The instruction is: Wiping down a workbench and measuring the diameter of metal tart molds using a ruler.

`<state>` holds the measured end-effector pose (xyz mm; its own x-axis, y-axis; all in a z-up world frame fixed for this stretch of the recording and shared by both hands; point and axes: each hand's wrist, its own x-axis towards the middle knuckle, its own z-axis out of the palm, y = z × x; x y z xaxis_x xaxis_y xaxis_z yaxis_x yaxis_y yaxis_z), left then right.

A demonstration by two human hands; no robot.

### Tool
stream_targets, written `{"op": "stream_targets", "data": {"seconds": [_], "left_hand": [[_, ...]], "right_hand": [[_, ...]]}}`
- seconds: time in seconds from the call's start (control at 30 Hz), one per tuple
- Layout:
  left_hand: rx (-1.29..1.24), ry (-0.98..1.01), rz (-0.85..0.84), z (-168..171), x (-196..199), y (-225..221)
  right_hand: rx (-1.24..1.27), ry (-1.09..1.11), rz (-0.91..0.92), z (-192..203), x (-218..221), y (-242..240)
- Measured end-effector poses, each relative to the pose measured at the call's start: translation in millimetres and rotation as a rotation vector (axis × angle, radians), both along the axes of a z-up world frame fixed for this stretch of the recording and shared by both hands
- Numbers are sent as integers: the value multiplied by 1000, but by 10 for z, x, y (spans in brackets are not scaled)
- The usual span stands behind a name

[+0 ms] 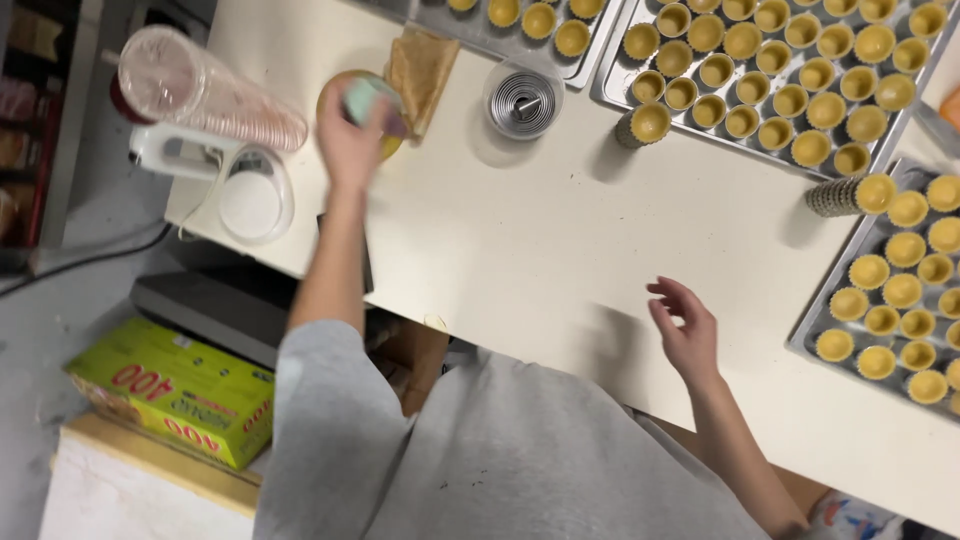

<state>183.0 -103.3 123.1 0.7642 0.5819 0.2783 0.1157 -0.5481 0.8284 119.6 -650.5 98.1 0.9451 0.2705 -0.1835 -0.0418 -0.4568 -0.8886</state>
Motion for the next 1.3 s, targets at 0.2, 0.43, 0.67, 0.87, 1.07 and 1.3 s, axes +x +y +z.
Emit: {"op": "stream_targets", "data": {"seconds": [0.2,0.43,0.67,0.87,1.07,1.3], "left_hand": [[567,172,289,-182,695,1018],[127,477,-305,-798,1121,-200],[-380,573,-452,-887,1016,-908],[-402,621,-475,-927,44,-1518],[-606,616,-497,-881,-1104,-2547],[-705,521,-420,-775,-1674,-3410]], "right_hand": [[-101,72,-227,-32,-210,177],[-81,183,-274,4,-354,774],[-102,217,-240,156,-491,822],[-57,181,-180,55,-541,527],[-95,2,54,190,-351,295],[-578,-438,395,38,-36,237]]}}
